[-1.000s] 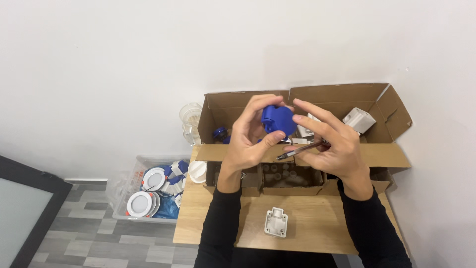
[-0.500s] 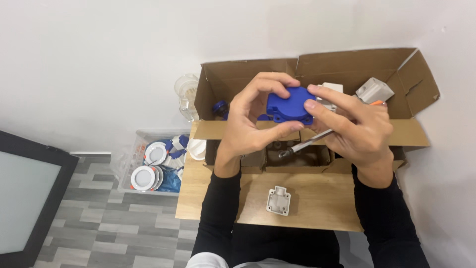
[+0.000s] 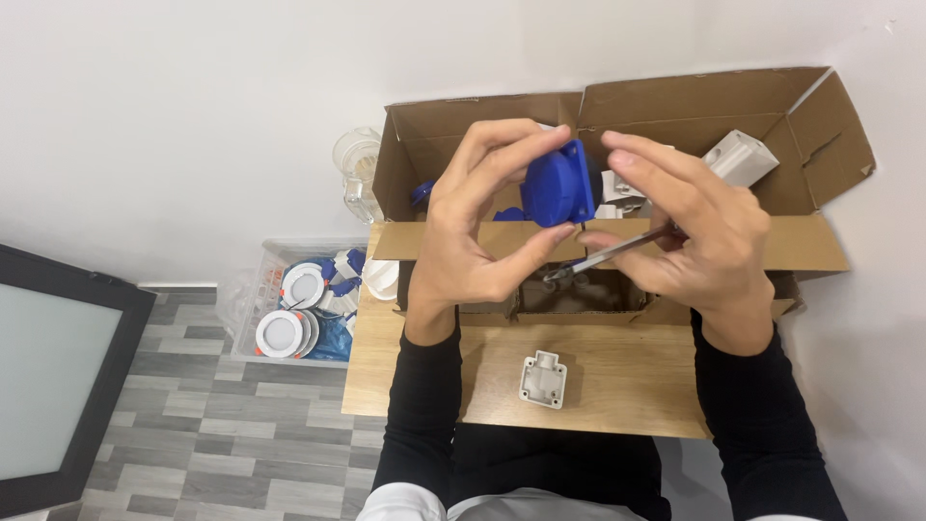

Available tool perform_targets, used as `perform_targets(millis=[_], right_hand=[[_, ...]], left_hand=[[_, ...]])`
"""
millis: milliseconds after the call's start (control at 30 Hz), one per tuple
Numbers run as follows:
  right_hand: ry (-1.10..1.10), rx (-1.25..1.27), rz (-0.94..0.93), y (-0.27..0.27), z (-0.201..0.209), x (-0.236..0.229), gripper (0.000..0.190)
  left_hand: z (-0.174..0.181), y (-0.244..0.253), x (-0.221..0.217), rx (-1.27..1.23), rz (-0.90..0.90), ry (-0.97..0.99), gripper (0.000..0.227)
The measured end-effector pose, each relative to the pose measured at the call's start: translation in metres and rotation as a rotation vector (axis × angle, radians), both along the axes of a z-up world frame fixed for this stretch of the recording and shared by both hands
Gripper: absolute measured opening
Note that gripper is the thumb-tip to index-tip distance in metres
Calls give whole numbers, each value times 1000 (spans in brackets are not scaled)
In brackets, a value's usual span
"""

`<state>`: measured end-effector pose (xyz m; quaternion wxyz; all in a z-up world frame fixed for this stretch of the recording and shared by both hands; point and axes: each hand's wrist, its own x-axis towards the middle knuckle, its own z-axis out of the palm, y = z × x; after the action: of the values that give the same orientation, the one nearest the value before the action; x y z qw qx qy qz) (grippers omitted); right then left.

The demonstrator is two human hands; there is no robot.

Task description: The person assembles small white and blue plastic electrical components on a wooden table. They use a screwdriver to tighten screws into the components, occasionally picking up parts from a nearby cardboard box and placing them into a clear plastic bin.

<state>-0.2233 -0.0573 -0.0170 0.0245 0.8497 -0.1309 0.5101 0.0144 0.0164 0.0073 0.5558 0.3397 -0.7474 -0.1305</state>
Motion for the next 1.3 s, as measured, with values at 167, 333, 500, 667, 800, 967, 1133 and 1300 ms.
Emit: perform_targets(millis=[167,333,500,667,800,967,1133,1300], right_hand=[[31,-51,-46,-1,-5,6,44],[42,-108,-93,1,-3,9,45],[40,-177,-79,-2,-6,7,41],[-10,-241,-65,-10,-16,7,28],[-50,-251,-34,-12,-21,9,14],[77,-204,-144,-3,-19,1,29],[305,-86,-72,20,-7,1,41],[1012,241,161,52,-33,28,40]], left_hand=[[2,-1,-3,-3,-53,16,48],[4,-3,-4,6,-109,53,46],[1,-6,-3,-2,-157,113,50],[-3,-5,1,84,-127,96,64],[1,-4,0,139,-78,8,44],[-8,-11,17,59,-58,4,56],[-19,-21,41,8,100,50,70],[-8,-20,50,70,370,86,41]])
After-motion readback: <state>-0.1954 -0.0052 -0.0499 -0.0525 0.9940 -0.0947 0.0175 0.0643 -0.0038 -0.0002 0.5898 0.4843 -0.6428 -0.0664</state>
